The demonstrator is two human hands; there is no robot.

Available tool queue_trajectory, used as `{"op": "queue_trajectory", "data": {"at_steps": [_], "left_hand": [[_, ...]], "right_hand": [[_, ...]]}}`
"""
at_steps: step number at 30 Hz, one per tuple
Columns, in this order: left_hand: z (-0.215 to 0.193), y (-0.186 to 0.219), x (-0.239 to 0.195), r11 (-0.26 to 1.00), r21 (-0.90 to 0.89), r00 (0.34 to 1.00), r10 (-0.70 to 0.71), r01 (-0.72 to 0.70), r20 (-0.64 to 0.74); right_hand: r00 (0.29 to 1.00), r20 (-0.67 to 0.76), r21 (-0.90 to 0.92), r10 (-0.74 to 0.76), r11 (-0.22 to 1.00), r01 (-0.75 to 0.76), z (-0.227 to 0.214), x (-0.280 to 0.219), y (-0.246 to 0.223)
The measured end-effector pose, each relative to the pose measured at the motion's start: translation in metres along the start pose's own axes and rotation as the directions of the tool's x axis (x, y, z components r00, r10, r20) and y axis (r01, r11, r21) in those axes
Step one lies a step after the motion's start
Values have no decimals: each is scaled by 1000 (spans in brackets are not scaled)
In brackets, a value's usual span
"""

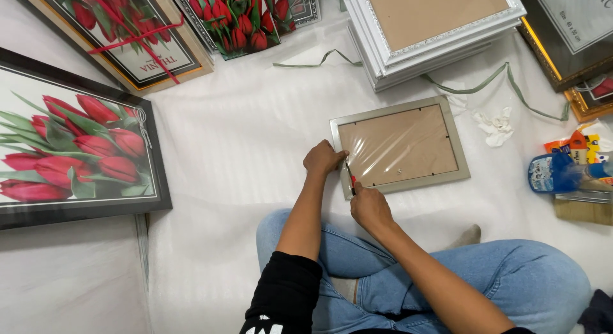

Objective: Disassembling a picture frame by untying it from a bundle and prying up the back tabs with a tool

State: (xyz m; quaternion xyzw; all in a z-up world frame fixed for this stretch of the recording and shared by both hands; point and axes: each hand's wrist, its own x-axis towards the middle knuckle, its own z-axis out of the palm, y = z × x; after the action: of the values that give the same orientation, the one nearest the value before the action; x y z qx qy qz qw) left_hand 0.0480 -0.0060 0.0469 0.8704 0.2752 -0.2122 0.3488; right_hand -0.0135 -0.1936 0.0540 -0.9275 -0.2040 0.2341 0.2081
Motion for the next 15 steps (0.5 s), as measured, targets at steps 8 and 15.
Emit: {"op": "queue_trajectory", "data": {"at_steps": [8, 15], "left_hand": [[9, -6, 8, 1000, -15, 1000, -18, 18, -21], [10, -6, 10, 999, -27, 999, -37, 37, -1]], "right_hand": [[998, 64, 42, -5, 999, 2, -9, -12, 1], [982, 179, 50, 62, 996, -72, -27, -28, -3]]}}
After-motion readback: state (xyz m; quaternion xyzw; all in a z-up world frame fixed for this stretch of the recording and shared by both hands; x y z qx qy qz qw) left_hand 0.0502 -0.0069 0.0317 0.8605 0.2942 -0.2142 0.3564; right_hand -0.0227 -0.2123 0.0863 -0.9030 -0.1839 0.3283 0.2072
